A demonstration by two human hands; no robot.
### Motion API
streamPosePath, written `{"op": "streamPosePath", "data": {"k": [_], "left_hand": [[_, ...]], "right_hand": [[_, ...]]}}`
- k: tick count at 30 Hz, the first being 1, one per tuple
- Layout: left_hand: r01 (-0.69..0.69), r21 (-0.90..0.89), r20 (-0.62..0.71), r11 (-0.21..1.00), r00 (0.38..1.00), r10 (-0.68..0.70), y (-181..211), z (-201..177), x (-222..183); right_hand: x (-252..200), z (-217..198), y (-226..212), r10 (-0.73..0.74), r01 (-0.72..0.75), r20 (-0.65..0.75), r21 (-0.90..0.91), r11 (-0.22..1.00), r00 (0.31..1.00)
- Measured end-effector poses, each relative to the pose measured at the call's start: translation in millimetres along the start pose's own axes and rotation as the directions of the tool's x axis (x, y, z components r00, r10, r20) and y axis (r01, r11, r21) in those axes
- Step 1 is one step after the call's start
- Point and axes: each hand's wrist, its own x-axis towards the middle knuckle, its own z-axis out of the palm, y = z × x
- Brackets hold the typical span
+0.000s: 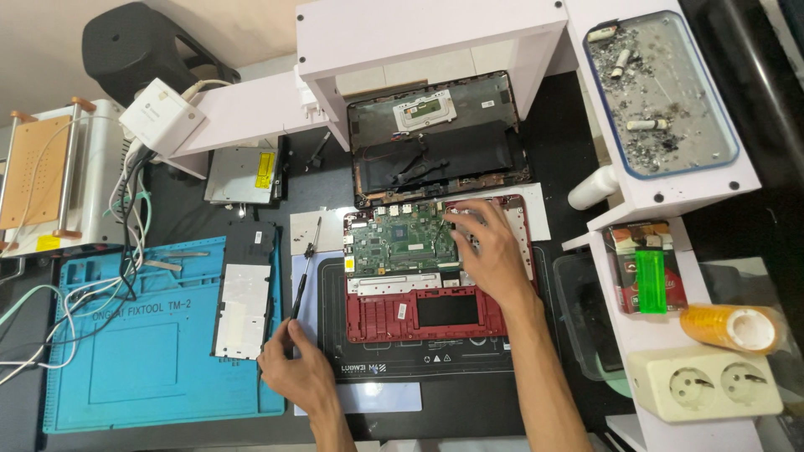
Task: The person is repairing a disassembled laptop on a workbench. They connect a ribbon cable to the motherboard, place the motherboard into the laptop chassis, and secure it with screws using a screwdriver. The person also handles a black plastic component and a red laptop casing.
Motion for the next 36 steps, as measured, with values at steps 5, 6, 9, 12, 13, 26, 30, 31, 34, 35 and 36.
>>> {"op": "streamPosePath", "data": {"k": [5,6,9,12,13,26,30,31,34,35,36], "left_hand": [[-0.124,0.188,0.023,0.974,0.992,0.122,-0.2,2.4,0.0],[-0.118,0.189,0.032,0.975,0.993,0.114,-0.2,2.6,-0.1],[-0.11,0.178,0.046,0.978,0.994,0.104,-1.2,5.2,0.5],[-0.113,0.166,0.06,0.98,0.993,0.104,-2.8,3.7,-1.0],[-0.113,0.16,0.062,0.981,0.993,0.105,-2.6,3.8,-0.9],[-0.196,0.142,0.017,0.97,0.98,0.196,18.7,5.1,0.0],[-0.332,-0.028,0.174,0.943,0.927,0.332,54.6,22.0,0.8],[-0.373,-0.083,0.212,0.924,0.899,0.382,67.7,30.6,-0.2],[-0.461,-0.181,0.368,0.869,0.787,0.495,108.3,55.0,-0.7],[-0.514,-0.222,0.349,0.828,0.752,0.56,121.0,60.7,-2.2],[-0.538,-0.248,0.36,0.805,0.721,0.592,132.6,66.9,-2.0]], "right_hand": [[21.6,5.8,-4.7,-0.064,0.075,0.156,-0.069,0.995,0.986],[22.0,5.5,-4.6,-0.06,0.07,0.158,-0.059,0.996,0.986],[21.4,6.2,-2.7,-0.061,0.068,0.158,-0.041,0.997,0.986],[18.0,7.0,1.4,-0.072,0.077,0.14,-0.036,0.996,0.988],[16.7,7.0,1.8,-0.079,0.083,0.134,-0.028,0.996,0.988],[5.6,-16.8,11.1,0.077,-0.076,-0.046,0.029,0.997,0.996],[13.6,-13.3,16.4,0.025,-0.025,-0.001,-0.07,0.997,1.0],[15.5,-11.5,17.0,-0.022,0.021,-0.005,-0.104,0.994,1.0],[16.8,-7.1,17.2,-0.065,0.066,0.008,-0.152,0.986,0.998],[17.3,-6.4,17.3,-0.064,0.065,0.013,-0.16,0.985,0.998],[16.7,-6.1,17.4,-0.06,0.062,0.016,-0.163,0.985,0.998]]}}
